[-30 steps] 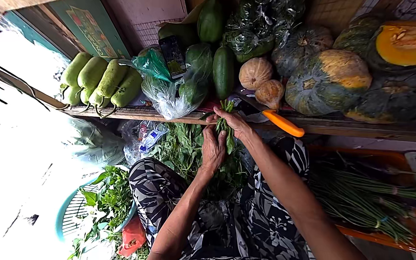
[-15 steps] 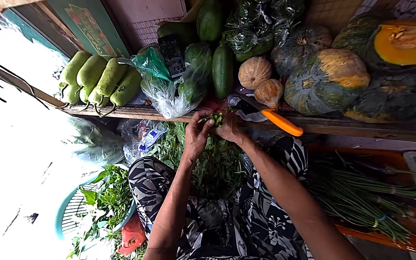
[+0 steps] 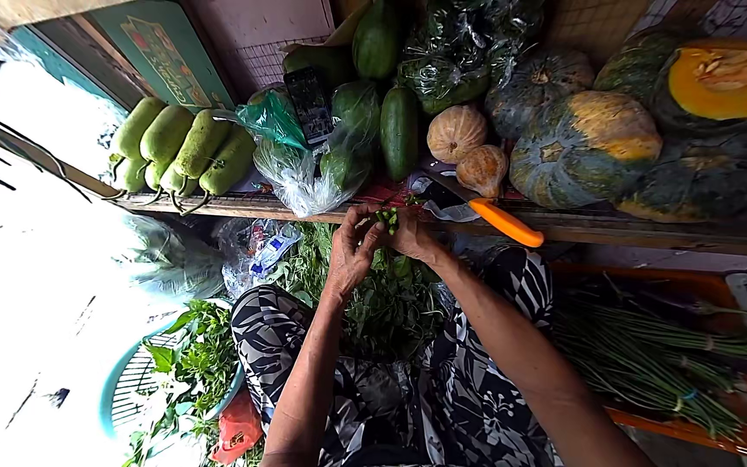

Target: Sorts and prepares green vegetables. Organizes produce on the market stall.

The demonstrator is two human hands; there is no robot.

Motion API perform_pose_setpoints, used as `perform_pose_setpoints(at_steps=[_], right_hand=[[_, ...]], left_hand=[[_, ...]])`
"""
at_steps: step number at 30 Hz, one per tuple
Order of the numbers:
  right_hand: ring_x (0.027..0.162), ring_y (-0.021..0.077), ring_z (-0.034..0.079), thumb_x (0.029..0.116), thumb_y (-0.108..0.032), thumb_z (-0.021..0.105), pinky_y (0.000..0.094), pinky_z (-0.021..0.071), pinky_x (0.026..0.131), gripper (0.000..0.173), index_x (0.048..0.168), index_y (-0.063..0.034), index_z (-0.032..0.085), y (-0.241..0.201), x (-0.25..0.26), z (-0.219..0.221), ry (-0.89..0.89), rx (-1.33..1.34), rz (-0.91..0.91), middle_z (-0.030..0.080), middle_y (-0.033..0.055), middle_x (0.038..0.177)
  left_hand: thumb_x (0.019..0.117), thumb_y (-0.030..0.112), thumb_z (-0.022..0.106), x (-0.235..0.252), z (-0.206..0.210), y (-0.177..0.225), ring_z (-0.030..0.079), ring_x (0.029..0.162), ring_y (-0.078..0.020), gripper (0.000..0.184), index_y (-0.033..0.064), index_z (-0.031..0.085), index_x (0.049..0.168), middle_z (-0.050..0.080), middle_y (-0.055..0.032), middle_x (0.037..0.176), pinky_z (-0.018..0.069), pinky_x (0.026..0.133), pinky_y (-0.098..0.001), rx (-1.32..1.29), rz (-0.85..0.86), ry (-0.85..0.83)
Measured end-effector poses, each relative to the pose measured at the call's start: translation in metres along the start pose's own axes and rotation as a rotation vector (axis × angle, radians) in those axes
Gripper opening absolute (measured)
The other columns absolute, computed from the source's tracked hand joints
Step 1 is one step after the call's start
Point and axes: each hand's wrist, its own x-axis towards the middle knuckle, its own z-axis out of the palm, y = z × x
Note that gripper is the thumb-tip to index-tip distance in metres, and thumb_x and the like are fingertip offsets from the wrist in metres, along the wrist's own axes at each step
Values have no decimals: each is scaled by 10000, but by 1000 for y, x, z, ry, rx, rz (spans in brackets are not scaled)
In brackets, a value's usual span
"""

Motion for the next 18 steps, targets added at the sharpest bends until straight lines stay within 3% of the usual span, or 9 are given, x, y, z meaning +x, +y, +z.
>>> perform_pose_setpoints(at_steps=[2, 4, 6, 7, 9, 11, 14, 17, 18], right_hand=[[724, 74, 574, 821, -61, 755, 268, 479, 706, 174, 898, 73, 676, -2, 2, -1, 6, 32, 56, 639, 83, 783], [729, 54, 558, 857, -31, 719, 253, 477, 711, 129, 915, 69, 663, 1, 4, -1, -26, 75, 66, 623, 67, 793], [795, 51, 613, 871, -19, 724, 248, 527, 771, 181, 1011, 81, 669, 7, 6, 1, -90, 169, 71, 670, 83, 878], [816, 26, 632, 826, -10, 767, 224, 545, 781, 253, 1048, 57, 665, 10, 8, 3, -118, 238, 91, 683, 55, 907], [857, -5, 653, 722, 34, 831, 197, 566, 795, 451, 1126, 2, 633, 12, 9, 3, -162, 377, 146, 694, 1, 961], [942, -15, 646, 727, 89, 796, 187, 554, 864, 524, 1195, -24, 588, 7, 9, -5, -196, 495, 163, 681, -24, 1030], [965, -21, 668, 797, 92, 689, 192, 553, 918, 435, 1179, -83, 577, 5, 8, -15, -217, 680, 190, 709, -78, 1018], [876, 1, 685, 855, 108, 630, 201, 574, 854, 291, 1069, -90, 633, 15, 13, -17, -156, 724, 160, 730, -73, 931], [875, -2, 685, 872, 104, 619, 196, 573, 848, 288, 1086, -89, 624, 16, 14, -17, -142, 705, 157, 729, -73, 934]], left_hand=[[985, 284, 621, 2, -2, 3, 626, 1166, -127, 553, 42, 478, 1461, 568, -102, 1420, 528, 968, -322, 41, -49, -56], [921, 391, 721, 7, -2, 5, 609, 1211, -193, 793, 90, 366, 1562, 507, -117, 1503, 532, 971, -383, 92, -120, -124], [967, 386, 675, 14, -3, 3, 648, 1092, -196, 680, 106, 407, 1526, 598, -117, 1393, 555, 882, -397, 134, -147, -195], [1006, 386, 621, 18, -4, 0, 659, 968, -169, 535, 107, 479, 1440, 658, -106, 1248, 555, 801, -373, 148, -149, -222], [1060, 331, 518, 35, -4, -4, 651, 906, -118, 377, 41, 527, 1301, 673, -88, 1069, 549, 825, -337, 196, -106, -292], [1066, 254, 505, 52, 0, 0, 639, 906, -91, 313, -4, 536, 1240, 663, -84, 1021, 534, 850, -306, 198, -61, -308], [1045, 135, 527, 64, 3, 4, 618, 891, -41, 266, -16, 502, 1263, 609, -66, 1065, 535, 818, -227, 15, -49, -290], [1035, 76, 507, 72, 3, 10, 620, 867, -34, 295, -15, 474, 1314, 605, -58, 1087, 540, 773, -205, -81, -46, -320], [1035, 66, 502, 72, 4, 10, 619, 850, -28, 264, -5, 482, 1289, 607, -44, 1058, 539, 761, -199, -92, -44, -327]])
